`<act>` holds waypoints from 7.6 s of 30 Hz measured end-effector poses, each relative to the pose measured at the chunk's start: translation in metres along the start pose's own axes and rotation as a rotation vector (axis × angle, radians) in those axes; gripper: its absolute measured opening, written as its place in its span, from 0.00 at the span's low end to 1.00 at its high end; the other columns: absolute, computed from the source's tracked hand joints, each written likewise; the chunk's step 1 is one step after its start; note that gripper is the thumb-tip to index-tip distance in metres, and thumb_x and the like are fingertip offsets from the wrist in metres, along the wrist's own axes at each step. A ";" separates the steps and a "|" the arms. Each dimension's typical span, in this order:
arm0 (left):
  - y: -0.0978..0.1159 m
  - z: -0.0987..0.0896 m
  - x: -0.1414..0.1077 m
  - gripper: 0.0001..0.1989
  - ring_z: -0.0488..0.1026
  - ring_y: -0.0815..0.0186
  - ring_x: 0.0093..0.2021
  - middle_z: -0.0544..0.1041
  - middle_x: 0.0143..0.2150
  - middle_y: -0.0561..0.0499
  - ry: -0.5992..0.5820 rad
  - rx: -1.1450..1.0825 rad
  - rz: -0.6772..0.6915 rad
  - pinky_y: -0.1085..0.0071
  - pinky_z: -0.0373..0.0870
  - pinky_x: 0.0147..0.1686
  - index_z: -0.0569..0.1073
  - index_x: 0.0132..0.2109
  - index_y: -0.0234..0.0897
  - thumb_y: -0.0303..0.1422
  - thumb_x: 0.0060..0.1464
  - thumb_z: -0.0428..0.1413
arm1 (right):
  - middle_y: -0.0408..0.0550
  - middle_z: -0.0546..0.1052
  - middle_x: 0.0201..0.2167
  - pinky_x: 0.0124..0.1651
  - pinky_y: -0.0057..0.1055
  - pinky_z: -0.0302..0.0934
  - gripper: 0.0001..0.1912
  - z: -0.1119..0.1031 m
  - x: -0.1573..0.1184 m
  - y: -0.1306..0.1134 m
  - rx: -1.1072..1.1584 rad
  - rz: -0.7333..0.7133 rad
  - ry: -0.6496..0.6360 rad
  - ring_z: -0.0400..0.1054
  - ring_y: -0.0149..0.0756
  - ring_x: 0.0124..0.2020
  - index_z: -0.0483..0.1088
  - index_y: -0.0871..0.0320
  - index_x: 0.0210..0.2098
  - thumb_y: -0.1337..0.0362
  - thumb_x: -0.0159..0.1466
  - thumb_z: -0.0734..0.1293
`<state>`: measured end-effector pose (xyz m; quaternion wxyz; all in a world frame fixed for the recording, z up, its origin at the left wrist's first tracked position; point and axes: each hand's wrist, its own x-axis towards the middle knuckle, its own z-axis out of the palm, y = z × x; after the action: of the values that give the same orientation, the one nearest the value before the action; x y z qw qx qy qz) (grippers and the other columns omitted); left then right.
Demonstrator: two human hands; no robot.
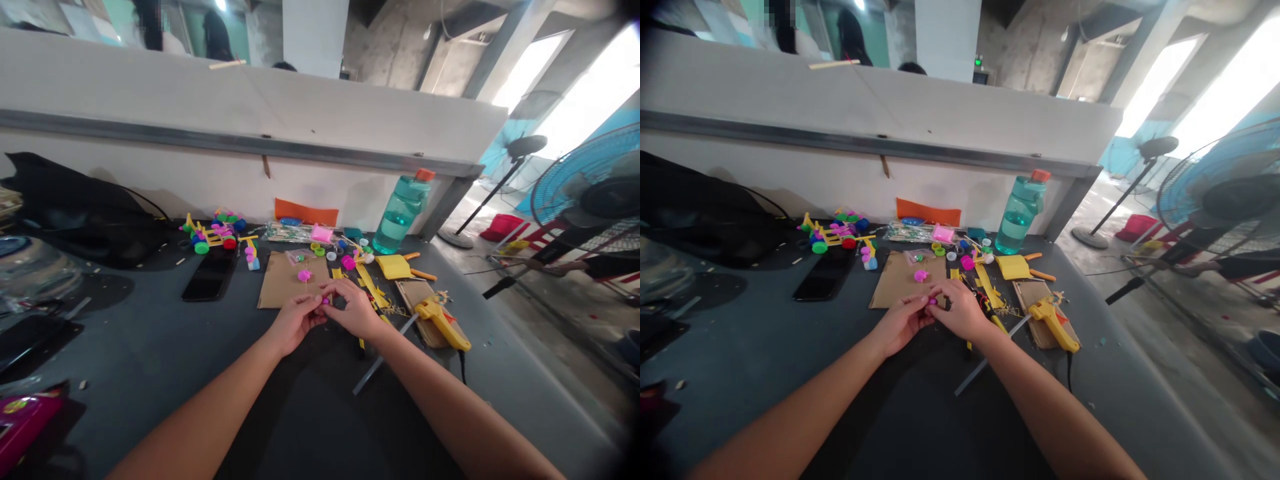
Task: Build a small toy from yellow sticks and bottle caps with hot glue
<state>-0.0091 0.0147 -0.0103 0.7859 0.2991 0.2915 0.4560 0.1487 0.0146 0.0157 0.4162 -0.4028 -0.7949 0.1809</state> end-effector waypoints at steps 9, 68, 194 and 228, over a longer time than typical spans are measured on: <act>-0.002 0.000 0.001 0.09 0.68 0.73 0.25 0.72 0.24 0.53 0.042 -0.002 0.010 0.73 0.69 0.31 0.76 0.30 0.31 0.32 0.44 0.64 | 0.48 0.76 0.43 0.51 0.37 0.61 0.09 0.001 -0.001 0.005 0.023 -0.055 -0.008 0.68 0.37 0.47 0.74 0.53 0.39 0.67 0.58 0.67; -0.002 -0.001 0.002 0.07 0.69 0.73 0.27 0.74 0.26 0.52 0.035 0.010 0.004 0.74 0.70 0.32 0.76 0.30 0.31 0.31 0.44 0.64 | 0.48 0.76 0.41 0.50 0.37 0.61 0.07 0.000 -0.001 0.002 -0.016 -0.032 0.022 0.68 0.37 0.46 0.73 0.54 0.34 0.68 0.55 0.69; -0.003 0.000 0.002 0.08 0.69 0.74 0.26 0.73 0.25 0.53 0.037 0.000 0.032 0.75 0.69 0.32 0.75 0.30 0.30 0.31 0.43 0.64 | 0.47 0.76 0.41 0.49 0.38 0.61 0.11 0.002 -0.002 0.003 -0.013 -0.062 0.008 0.68 0.38 0.45 0.72 0.53 0.38 0.66 0.55 0.70; -0.002 0.003 0.002 0.09 0.70 0.74 0.26 0.74 0.24 0.52 0.087 -0.004 0.029 0.76 0.69 0.31 0.76 0.30 0.30 0.31 0.40 0.66 | 0.47 0.76 0.41 0.51 0.37 0.61 0.12 0.003 -0.003 0.007 -0.033 -0.083 0.026 0.68 0.37 0.46 0.73 0.53 0.41 0.67 0.56 0.69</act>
<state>-0.0051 0.0153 -0.0104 0.7665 0.2814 0.3202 0.4804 0.1501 0.0169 0.0081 0.4269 -0.3787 -0.8083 0.1451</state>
